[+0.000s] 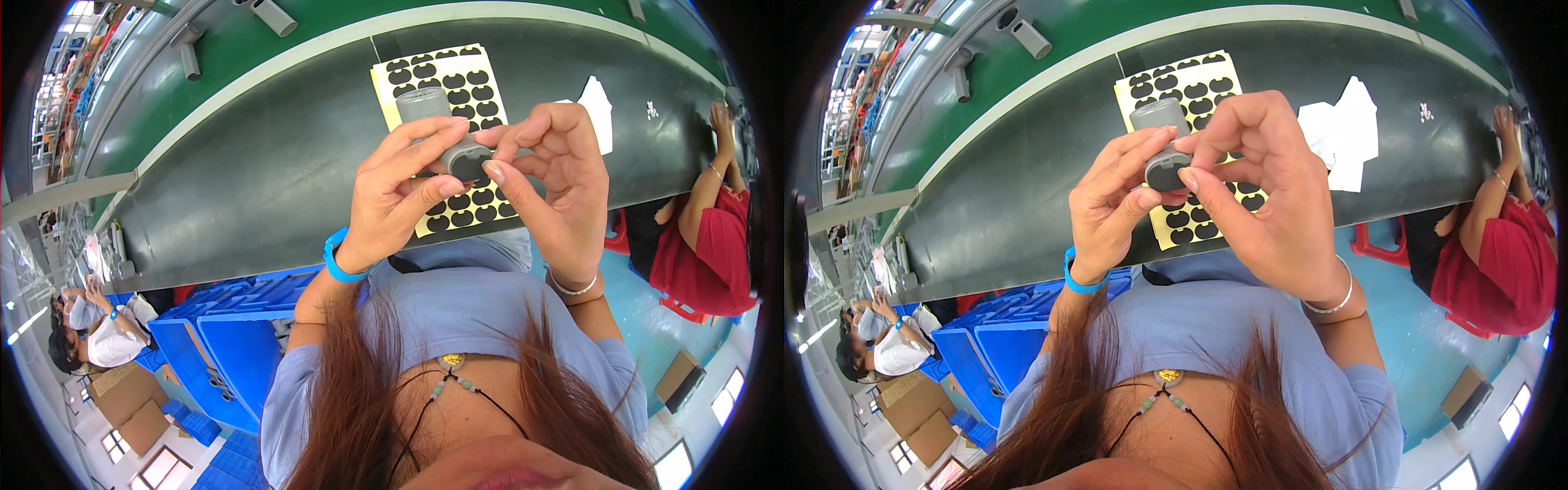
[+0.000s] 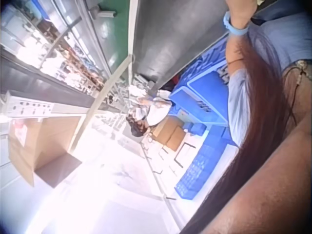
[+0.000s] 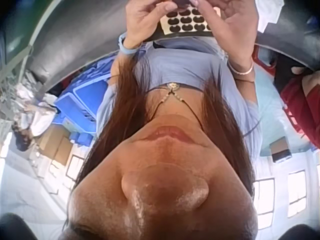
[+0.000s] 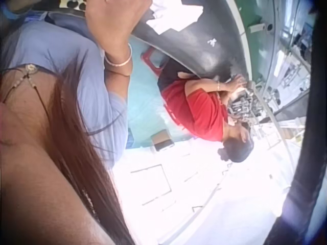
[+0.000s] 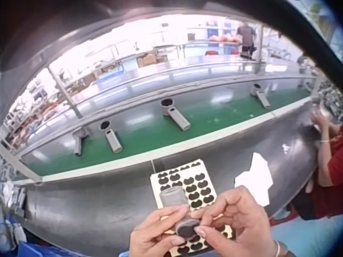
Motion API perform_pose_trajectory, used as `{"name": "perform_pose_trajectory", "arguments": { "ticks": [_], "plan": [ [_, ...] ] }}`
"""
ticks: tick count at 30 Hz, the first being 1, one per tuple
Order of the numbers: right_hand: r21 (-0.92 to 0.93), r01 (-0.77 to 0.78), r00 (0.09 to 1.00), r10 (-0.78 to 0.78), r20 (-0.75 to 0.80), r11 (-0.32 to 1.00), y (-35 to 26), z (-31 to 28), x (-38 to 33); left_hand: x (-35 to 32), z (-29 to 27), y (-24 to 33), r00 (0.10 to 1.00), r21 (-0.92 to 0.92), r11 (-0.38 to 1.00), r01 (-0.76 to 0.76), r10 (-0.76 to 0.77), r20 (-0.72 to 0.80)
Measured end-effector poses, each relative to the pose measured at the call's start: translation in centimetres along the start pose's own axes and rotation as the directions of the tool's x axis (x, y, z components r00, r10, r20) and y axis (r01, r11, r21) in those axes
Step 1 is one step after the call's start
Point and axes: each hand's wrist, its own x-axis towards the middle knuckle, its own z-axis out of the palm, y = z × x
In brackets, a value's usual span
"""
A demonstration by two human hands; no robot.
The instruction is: The person picks up plastic components from a conveyor belt, peels adhesive pads from a sticker sheet by hand, adheres them to the ends of the components, and places the components onto the conveyor belt.
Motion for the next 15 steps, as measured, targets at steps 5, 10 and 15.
{"name": "perform_pose_trajectory", "arguments": {
  "ticks": [5,10,15],
  "plan": [
    [-0.013,-0.004,1.0,0.004,-0.004,1.0,-0.05,0.05,0.07,0.0,-0.06,0.16,1.0,0.013,1.0,0.011,-0.011,-0.003],
    [-0.033,0.049,0.999,-0.049,-0.002,0.998,0.16,0.02,0.21,-0.01,-0.02,0.09,1.0,-0.002,1.0,0.019,-0.019,0.001],
    [-0.042,0.055,0.998,-0.055,-0.011,0.998,0.12,0.07,0.22,0.01,-0.03,0.18,0.999,-0.013,0.999,0.037,-0.037,0.006]
  ]
}}
